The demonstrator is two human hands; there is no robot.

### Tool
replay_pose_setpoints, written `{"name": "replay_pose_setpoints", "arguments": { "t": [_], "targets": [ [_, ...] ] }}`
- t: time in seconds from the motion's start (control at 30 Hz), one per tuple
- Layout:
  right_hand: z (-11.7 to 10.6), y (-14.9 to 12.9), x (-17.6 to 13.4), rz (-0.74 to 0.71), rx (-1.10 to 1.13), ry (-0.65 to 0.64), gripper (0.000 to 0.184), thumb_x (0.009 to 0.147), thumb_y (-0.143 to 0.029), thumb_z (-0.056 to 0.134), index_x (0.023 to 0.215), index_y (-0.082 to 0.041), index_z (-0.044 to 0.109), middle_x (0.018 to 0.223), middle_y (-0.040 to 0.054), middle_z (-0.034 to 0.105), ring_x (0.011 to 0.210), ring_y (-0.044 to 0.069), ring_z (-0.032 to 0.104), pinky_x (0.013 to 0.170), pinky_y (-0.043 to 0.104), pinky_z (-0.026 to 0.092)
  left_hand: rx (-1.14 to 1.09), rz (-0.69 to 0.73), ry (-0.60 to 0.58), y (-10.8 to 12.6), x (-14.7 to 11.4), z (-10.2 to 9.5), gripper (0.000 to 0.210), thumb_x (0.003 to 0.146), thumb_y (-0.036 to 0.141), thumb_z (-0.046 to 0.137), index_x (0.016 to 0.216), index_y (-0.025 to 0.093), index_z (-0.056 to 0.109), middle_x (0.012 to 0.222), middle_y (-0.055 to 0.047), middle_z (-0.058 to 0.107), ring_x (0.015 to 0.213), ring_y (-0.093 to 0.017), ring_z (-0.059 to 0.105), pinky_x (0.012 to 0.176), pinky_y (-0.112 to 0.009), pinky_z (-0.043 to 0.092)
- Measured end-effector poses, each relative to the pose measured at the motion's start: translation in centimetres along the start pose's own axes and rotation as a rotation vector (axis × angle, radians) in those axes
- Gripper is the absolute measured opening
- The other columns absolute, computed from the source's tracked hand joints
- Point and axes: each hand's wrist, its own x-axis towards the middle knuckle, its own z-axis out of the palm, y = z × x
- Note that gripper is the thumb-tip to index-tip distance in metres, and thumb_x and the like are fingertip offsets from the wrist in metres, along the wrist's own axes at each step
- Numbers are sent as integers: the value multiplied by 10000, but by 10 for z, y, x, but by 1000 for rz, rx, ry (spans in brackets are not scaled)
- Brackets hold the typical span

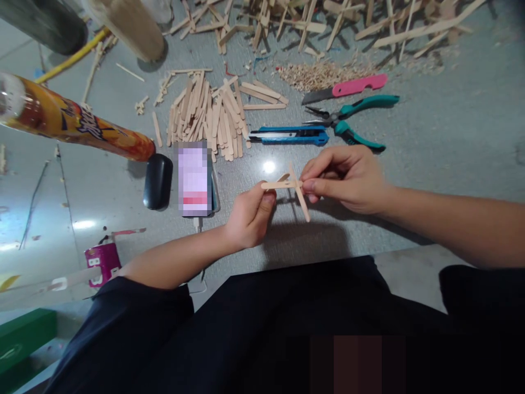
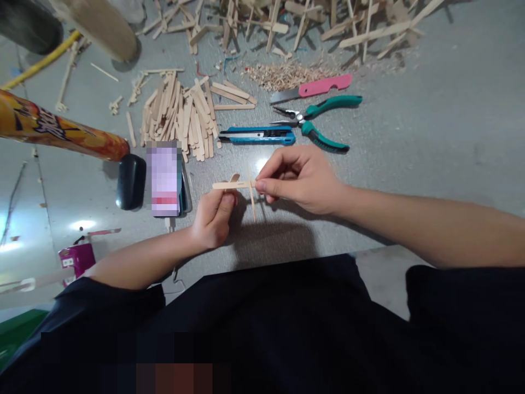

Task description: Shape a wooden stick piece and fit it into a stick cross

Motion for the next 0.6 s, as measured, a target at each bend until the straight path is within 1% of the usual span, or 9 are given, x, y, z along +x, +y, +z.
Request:
{"name": "replay_pose_setpoints", "arguments": {
  "t": [0.07,0.2,0.23,0.27,0.33,0.4,0.47,0.53,0.6],
  "targets": [
    [2,2,-1,4,10,3,331,787,-395,1128,852,-247,840,769,-16,823,580,137,760,534,234,651,14,-6,7,1,0,0,259,1246,363,502,1035,244,593,756,37,615,624,-111,565,606,-282,436],
    [2,6,1,-137,106,88,305,809,-363,1120,861,-251,841,842,10,853,598,125,745,558,234,655,58,-93,-4,7,2,-3,368,1246,433,491,930,246,519,680,50,551,569,-108,498,553,-273,370],
    [2,7,1,-148,128,97,295,820,-354,1115,874,-257,841,849,10,854,603,125,742,566,239,654,77,-117,-15,9,3,-3,396,1245,456,480,909,247,505,661,50,544,556,-110,489,546,-276,359],
    [3,8,2,-156,124,80,306,816,-376,1115,862,-268,832,835,-1,849,573,116,721,536,232,631,102,-140,-30,11,3,-4,409,1244,474,467,906,247,509,656,45,557,554,-116,497,550,-280,361],
    [3,8,1,-112,87,52,315,829,-399,1104,863,-278,816,858,2,850,573,120,712,524,247,609,150,-170,-58,13,5,-4,399,1236,474,444,931,239,549,684,24,608,581,-130,533,579,-289,391],
    [4,7,0,-53,25,24,385,797,-470,1119,847,-278,790,814,-9,819,554,122,686,517,261,598,167,-162,-69,15,7,-4,342,1217,435,437,1051,218,642,744,0,675,635,-155,606,630,-302,444],
    [5,7,-3,-30,-26,63,418,780,-519,1121,842,-283,782,802,-20,800,508,107,616,484,267,567,151,-161,-93,17,9,-5,302,1192,407,455,1117,207,669,847,-31,749,705,-171,672,683,-310,492],
    [6,8,-5,-48,-30,98,406,795,-526,1107,848,-299,775,831,-26,797,499,104,592,465,273,553,166,-199,-88,19,10,-5,297,1186,407,450,1034,221,624,772,0,674,658,-155,603,645,-294,453],
    [5,10,-6,-82,-15,126,356,833,-484,1087,870,-316,775,864,-31,800,511,101,600,474,271,563,167,-241,-90,21,11,-6,327,1188,419,443,932,241,540,692,29,582,596,-140,524,604,-285,409]
  ]
}}
